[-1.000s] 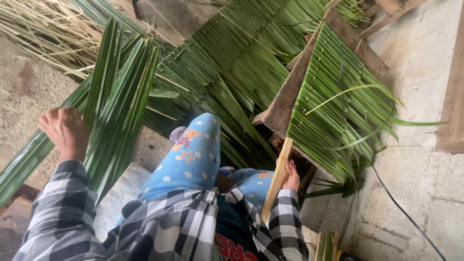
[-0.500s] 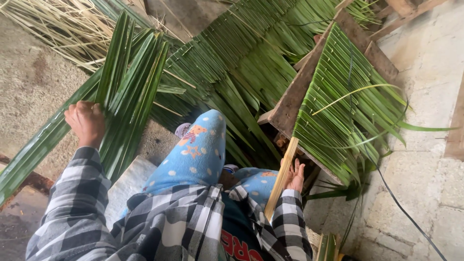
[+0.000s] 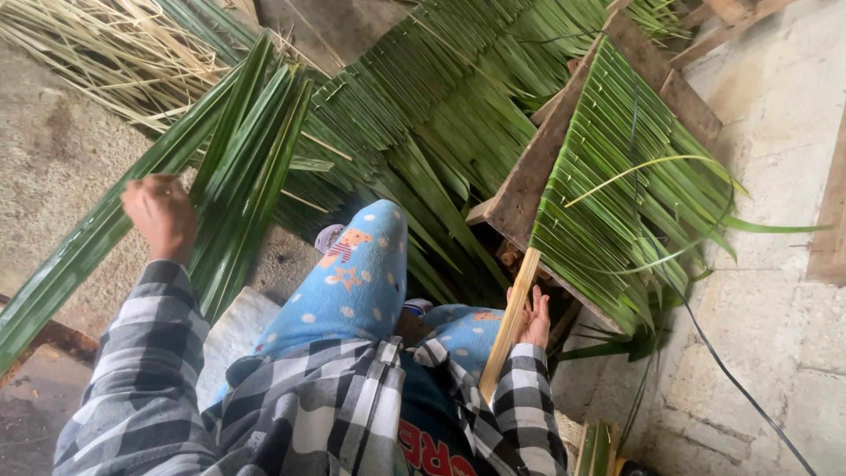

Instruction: Weaving palm leaves over a wooden slat to create a thatched panel

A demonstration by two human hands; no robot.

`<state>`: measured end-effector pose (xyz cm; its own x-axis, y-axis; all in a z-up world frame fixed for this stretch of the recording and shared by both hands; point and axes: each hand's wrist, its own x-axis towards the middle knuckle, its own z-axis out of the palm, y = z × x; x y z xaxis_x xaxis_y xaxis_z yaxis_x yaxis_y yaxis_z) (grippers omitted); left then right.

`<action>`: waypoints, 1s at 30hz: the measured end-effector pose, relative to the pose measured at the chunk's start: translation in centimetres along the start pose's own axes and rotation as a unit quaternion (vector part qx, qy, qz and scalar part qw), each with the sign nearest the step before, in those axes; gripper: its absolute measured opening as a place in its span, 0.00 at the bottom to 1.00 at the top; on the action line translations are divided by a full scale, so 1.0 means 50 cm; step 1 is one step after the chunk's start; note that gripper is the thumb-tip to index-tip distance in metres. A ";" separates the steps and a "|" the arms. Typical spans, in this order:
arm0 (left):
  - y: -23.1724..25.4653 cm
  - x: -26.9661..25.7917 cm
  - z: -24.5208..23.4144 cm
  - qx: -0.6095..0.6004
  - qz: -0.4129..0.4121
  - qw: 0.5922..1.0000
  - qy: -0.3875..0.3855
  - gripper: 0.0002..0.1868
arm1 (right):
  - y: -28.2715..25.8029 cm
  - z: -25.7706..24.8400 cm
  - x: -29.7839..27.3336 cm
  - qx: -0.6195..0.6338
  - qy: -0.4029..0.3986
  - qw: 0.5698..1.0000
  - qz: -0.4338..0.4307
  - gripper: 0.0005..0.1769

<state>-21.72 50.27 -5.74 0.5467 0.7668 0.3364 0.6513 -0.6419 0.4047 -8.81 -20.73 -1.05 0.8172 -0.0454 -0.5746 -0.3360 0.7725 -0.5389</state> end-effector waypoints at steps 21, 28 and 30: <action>-0.120 0.094 -0.078 0.115 -0.055 0.967 -0.222 0.44 | -0.002 -0.022 0.026 0.005 -0.021 1.000 0.010 0.29; -0.083 0.122 -0.158 -0.109 -0.126 0.943 -0.289 0.29 | -0.004 -0.029 0.028 0.007 -0.025 1.000 0.010 0.29; -0.096 0.122 -0.151 -0.132 -0.144 0.950 -0.245 0.16 | -0.002 -0.015 0.015 -0.004 -0.012 1.000 0.011 0.28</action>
<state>-25.50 58.04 0.79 0.5875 0.7756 -0.2309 0.6916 -0.3331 0.6409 -8.52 -21.31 -1.88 0.8207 -0.0129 -0.5712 -0.3579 0.7677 -0.5316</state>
